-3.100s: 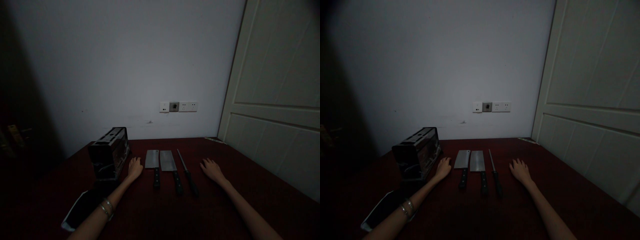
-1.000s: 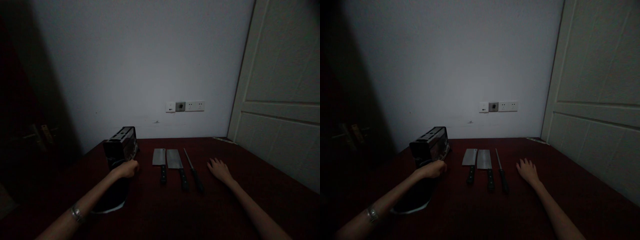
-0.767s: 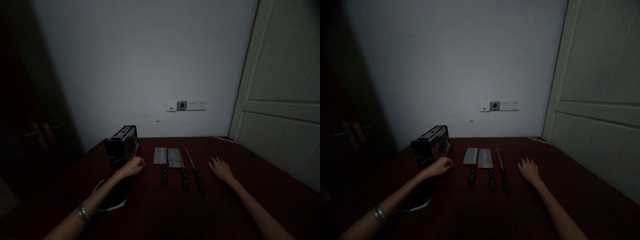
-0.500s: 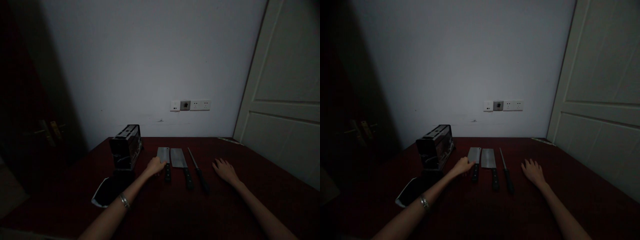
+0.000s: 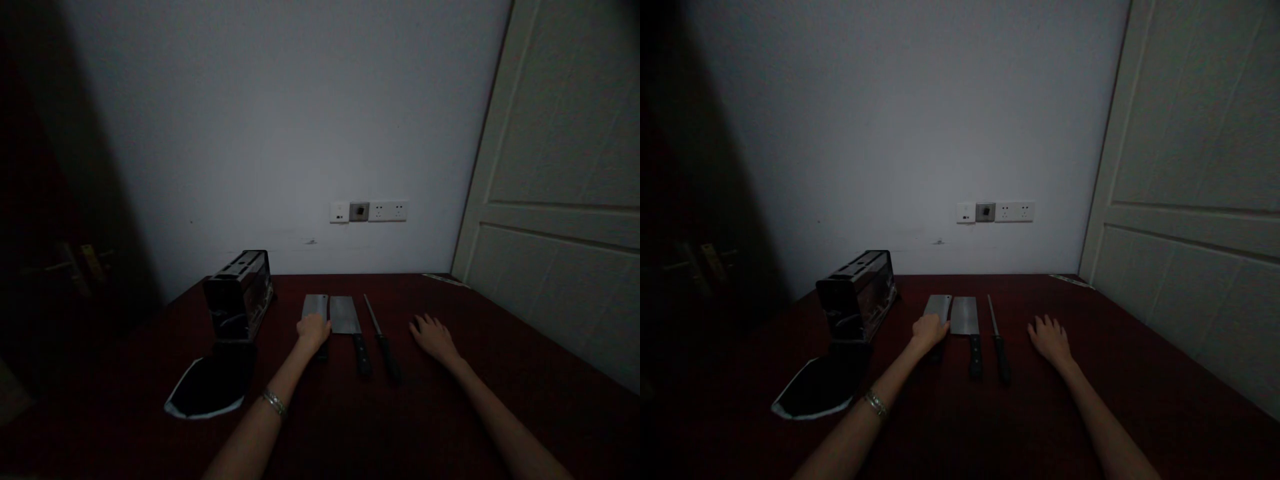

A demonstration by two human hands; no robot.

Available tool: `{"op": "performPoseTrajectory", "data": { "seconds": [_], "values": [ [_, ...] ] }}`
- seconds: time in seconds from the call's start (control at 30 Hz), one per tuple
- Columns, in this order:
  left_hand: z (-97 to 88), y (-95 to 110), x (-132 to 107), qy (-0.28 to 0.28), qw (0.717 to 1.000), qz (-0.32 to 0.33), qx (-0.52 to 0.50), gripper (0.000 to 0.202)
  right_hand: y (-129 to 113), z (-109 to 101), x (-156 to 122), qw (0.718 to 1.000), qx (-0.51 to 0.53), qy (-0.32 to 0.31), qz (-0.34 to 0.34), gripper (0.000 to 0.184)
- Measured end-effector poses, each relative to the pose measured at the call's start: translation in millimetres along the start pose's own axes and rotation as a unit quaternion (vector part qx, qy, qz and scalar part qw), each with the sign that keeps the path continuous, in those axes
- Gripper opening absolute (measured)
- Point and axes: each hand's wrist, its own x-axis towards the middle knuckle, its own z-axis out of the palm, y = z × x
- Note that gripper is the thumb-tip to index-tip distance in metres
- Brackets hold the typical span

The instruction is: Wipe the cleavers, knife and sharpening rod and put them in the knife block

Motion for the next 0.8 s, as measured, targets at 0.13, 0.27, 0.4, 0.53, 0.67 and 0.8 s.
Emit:
{"op": "performPoseTrajectory", "data": {
  "seconds": [0.13, 0.27, 0.4, 0.53, 0.67, 0.8],
  "values": [
    [1.5, 7, 2, -0.001, 1.000, -0.015, 0.011, 0.046, 0, -1, -1, 1.000, 0.004, -0.002, 0.000, 0.053],
    [2.0, 8, 4, -0.011, 1.000, -0.021, 0.010, 0.043, 0, -1, 0, 1.000, 0.008, -0.001, -0.001, 0.052],
    [3.1, 7, 4, -0.010, 1.000, -0.027, 0.011, 0.040, 0, -2, -1, 1.000, 0.013, -0.001, 0.003, 0.052],
    [4.3, 10, 0, 0.007, 0.999, -0.032, 0.012, 0.037, -1, -3, -1, 1.000, 0.015, -0.001, 0.002, 0.052],
    [3.6, 14, -3, 0.017, 0.999, -0.036, 0.008, 0.035, -1, -4, -2, 1.000, 0.012, -0.002, 0.001, 0.053],
    [1.4, 15, -3, 0.018, 0.999, -0.036, 0.002, 0.032, -2, -5, -2, 1.000, 0.013, -0.002, 0.002, 0.053]
  ]
}}
